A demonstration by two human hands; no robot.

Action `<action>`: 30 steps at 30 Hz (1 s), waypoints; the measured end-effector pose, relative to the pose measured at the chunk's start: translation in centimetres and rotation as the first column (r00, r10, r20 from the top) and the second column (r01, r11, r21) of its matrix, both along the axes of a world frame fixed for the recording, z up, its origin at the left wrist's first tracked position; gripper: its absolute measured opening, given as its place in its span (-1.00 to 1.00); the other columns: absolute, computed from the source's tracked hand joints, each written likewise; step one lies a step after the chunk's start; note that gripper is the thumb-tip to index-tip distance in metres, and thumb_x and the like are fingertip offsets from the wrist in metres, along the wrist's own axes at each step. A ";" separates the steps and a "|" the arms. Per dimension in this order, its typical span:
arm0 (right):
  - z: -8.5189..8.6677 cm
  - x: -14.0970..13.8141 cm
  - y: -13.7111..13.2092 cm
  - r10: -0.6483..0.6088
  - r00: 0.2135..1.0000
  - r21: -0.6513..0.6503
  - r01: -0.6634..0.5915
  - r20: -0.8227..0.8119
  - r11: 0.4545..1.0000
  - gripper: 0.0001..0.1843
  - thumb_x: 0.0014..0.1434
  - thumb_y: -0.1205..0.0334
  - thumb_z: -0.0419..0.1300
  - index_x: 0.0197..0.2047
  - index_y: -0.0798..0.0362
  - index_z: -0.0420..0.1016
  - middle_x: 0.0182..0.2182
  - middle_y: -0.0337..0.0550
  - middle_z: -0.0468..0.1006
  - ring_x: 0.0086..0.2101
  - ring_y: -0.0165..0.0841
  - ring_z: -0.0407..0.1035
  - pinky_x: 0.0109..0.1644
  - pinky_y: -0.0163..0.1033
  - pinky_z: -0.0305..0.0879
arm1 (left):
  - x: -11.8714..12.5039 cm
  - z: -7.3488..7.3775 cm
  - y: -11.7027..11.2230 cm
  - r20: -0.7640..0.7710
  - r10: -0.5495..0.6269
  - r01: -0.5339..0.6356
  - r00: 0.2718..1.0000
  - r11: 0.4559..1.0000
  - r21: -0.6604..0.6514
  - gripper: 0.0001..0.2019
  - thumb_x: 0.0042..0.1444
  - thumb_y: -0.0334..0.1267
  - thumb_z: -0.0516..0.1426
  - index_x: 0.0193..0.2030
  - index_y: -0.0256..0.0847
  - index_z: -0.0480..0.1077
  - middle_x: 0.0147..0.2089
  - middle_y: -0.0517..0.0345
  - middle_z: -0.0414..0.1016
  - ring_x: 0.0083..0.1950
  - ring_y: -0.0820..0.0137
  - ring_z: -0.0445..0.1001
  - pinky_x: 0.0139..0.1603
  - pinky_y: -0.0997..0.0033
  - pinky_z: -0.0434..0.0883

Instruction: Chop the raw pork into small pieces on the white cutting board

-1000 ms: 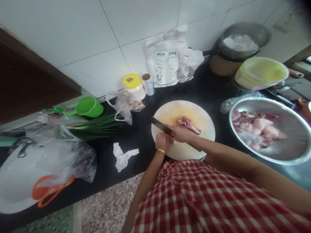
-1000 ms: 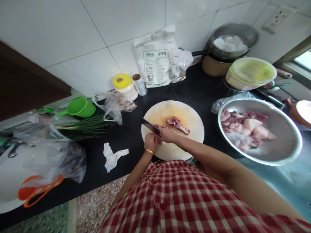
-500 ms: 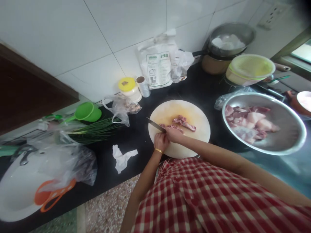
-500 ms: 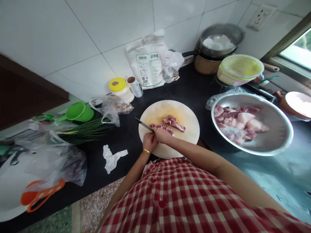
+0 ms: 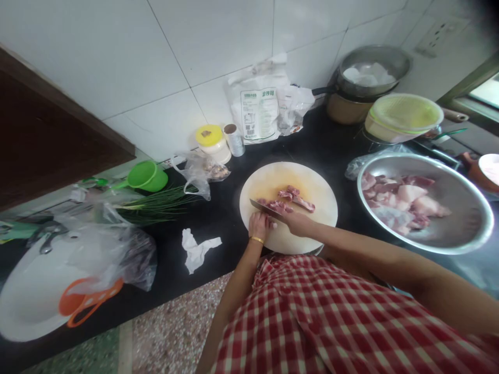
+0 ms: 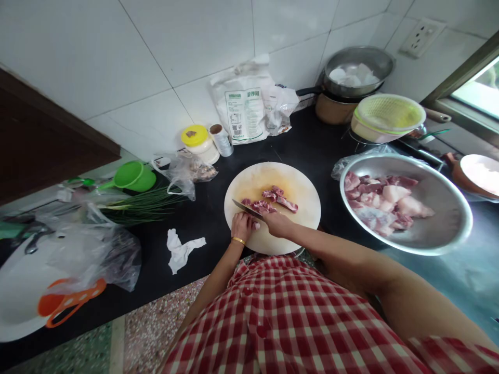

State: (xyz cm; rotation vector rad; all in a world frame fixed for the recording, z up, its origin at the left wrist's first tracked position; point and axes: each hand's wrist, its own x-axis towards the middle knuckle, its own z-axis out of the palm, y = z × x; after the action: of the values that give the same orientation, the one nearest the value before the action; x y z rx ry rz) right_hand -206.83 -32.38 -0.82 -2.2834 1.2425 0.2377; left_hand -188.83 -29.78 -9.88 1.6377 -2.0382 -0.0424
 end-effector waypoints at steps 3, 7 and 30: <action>-0.6 -2.1 1.1 -0.013 0.990 0.082 0.025 -0.139 0.996 -0.35 0.05 0.43 -0.12 0.25 0.08 -0.07 -0.15 0.04 0.38 -0.16 -0.40 0.34 -0.11 -0.34 0.24 | 0.0 -0.3 -0.1 0.008 0.012 -0.012 1.000 1.000 0.013 -0.93 0.08 -0.38 0.05 -0.34 -0.27 0.36 -0.33 0.00 0.35 -0.26 0.28 0.27 -0.22 0.27 0.30; -0.2 0.0 0.8 -0.032 0.993 0.058 0.039 -0.112 0.998 -0.43 0.07 0.40 -0.14 0.20 0.14 0.03 -0.14 0.08 0.37 -0.14 -0.36 0.33 -0.07 -0.29 0.24 | 0.3 -0.2 -0.2 -0.015 0.007 -0.006 1.000 1.000 0.022 -0.94 0.05 -0.39 0.06 -0.34 -0.28 0.36 -0.32 -0.01 0.36 -0.23 0.25 0.27 -0.20 0.24 0.30; 0.9 -2.9 2.6 -0.170 0.974 0.100 0.186 -0.151 0.977 -0.55 0.19 0.25 -0.22 0.13 0.15 0.09 -0.25 0.02 0.41 -0.24 -0.43 0.34 -0.17 -0.40 0.17 | 0.3 2.2 1.9 -0.221 -0.026 0.066 0.975 0.982 0.174 -0.87 0.08 -0.24 0.10 -0.24 -0.21 0.34 -0.27 0.07 0.39 -0.21 0.34 0.35 -0.17 0.31 0.36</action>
State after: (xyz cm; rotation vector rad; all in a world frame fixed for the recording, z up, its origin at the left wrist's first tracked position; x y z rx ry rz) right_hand -209.72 -29.79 0.07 -2.0732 1.4583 0.4003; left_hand -188.57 -27.84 -7.64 1.6123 -1.9494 -0.4173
